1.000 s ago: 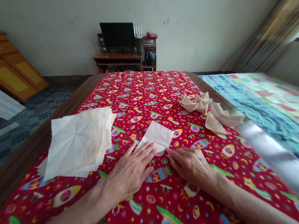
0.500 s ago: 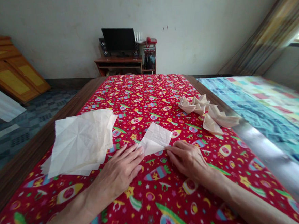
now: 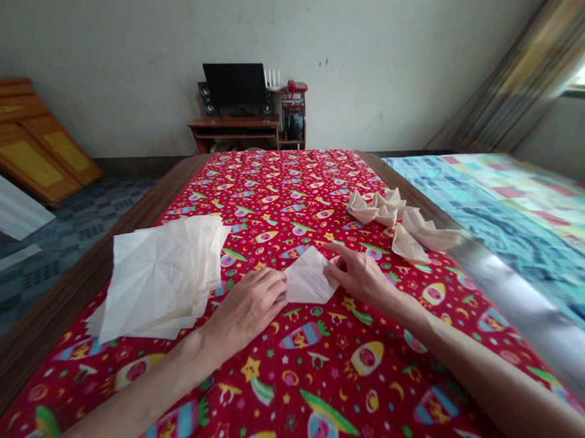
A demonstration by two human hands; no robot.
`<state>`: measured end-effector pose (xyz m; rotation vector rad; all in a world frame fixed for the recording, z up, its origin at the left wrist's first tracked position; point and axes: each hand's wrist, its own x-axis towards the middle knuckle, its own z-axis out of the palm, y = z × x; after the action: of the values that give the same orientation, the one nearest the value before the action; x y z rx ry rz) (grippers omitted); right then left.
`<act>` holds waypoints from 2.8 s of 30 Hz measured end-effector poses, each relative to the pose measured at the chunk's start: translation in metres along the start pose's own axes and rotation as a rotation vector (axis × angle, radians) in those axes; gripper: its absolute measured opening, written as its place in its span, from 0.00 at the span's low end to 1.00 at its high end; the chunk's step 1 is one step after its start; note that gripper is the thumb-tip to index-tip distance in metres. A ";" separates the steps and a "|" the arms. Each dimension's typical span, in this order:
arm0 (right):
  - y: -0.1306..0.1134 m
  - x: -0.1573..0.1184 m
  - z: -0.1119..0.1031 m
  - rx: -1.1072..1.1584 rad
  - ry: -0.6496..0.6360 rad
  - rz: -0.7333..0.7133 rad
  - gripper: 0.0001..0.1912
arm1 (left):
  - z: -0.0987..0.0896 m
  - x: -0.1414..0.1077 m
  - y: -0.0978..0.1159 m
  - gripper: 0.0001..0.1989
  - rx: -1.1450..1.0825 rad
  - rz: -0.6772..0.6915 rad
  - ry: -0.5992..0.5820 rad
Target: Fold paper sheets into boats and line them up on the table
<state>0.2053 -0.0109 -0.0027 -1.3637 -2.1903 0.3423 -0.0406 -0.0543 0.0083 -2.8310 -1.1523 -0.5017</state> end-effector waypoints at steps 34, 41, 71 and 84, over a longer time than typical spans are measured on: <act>-0.020 -0.060 -0.029 -0.323 -0.174 -0.526 0.19 | 0.020 -0.010 0.011 0.27 -0.131 0.040 -0.010; -0.017 -0.052 -0.016 -0.147 -0.083 -0.587 0.12 | 0.019 -0.009 0.014 0.25 -0.110 0.030 -0.017; -0.024 -0.024 0.005 -0.035 -0.038 0.100 0.12 | 0.017 -0.011 0.018 0.26 -0.190 0.022 -0.019; -0.020 -0.024 0.009 -0.085 0.004 0.052 0.13 | 0.017 -0.012 0.023 0.29 -0.154 0.020 -0.079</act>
<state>0.1936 -0.0410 -0.0085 -1.4674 -2.1913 0.2678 -0.0280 -0.0757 -0.0101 -3.0154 -1.1448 -0.5033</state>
